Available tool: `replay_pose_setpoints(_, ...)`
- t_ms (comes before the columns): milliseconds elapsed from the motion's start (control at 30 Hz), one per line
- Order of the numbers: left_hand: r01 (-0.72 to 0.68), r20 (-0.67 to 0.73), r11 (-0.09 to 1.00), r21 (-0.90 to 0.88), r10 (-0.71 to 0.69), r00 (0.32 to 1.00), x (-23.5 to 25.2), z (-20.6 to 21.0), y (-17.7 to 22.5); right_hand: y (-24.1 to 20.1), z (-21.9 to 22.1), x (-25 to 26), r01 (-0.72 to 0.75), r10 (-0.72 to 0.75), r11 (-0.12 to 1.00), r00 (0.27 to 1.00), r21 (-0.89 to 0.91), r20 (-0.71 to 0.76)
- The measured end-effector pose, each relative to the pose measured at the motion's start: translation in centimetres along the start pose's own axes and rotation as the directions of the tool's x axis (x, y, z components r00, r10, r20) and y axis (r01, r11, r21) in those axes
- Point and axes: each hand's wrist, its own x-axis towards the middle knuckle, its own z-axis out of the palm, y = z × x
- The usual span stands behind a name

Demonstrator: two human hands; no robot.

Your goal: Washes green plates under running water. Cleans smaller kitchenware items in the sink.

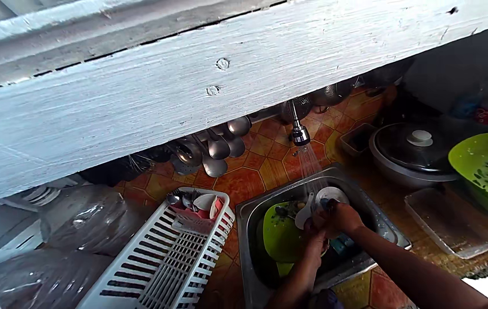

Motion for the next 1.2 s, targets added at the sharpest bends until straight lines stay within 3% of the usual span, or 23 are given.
replay_pose_setpoints(133,-0.088,-0.039,0.983,0.161,0.095,0.995,0.5,1.2,-1.0,0.3,-0.9,0.5,0.04,-0.043,0.992,0.999,-0.119,-0.02)
replay_pose_setpoints(233,-0.184,-0.048,0.904,0.385,0.219,0.975,0.9,1.4,-1.3,2.3,-0.4,1.0,0.186,-0.191,0.975,0.981,-0.122,-0.024)
replay_pose_setpoints(367,-0.272,0.011,0.604,0.749,0.399,0.917,0.6,2.3,0.0,4.6,-0.3,1.0,0.305,-0.308,0.948,0.951,-0.089,-0.014)
replay_pose_setpoints(500,-0.347,0.122,0.467,0.814,0.447,0.886,2.0,3.1,0.6,5.8,-0.4,0.7,0.374,-0.374,0.927,0.927,0.012,-0.035)
replay_pose_setpoints(633,-0.311,0.076,0.445,0.84,0.471,0.879,2.8,4.4,0.1,5.0,-0.3,0.5,0.33,-0.335,0.942,0.938,-0.069,-0.09)
replay_pose_setpoints(900,-0.258,-0.011,0.439,0.861,0.523,0.852,3.2,5.0,-1.1,4.7,-0.6,1.9,0.333,-0.336,0.942,0.933,-0.044,-0.127)
replay_pose_setpoints(1200,-0.274,0.016,0.458,0.845,0.491,0.871,4.0,4.6,-1.2,4.4,-0.7,2.7,0.312,-0.315,0.949,0.943,-0.048,-0.109)
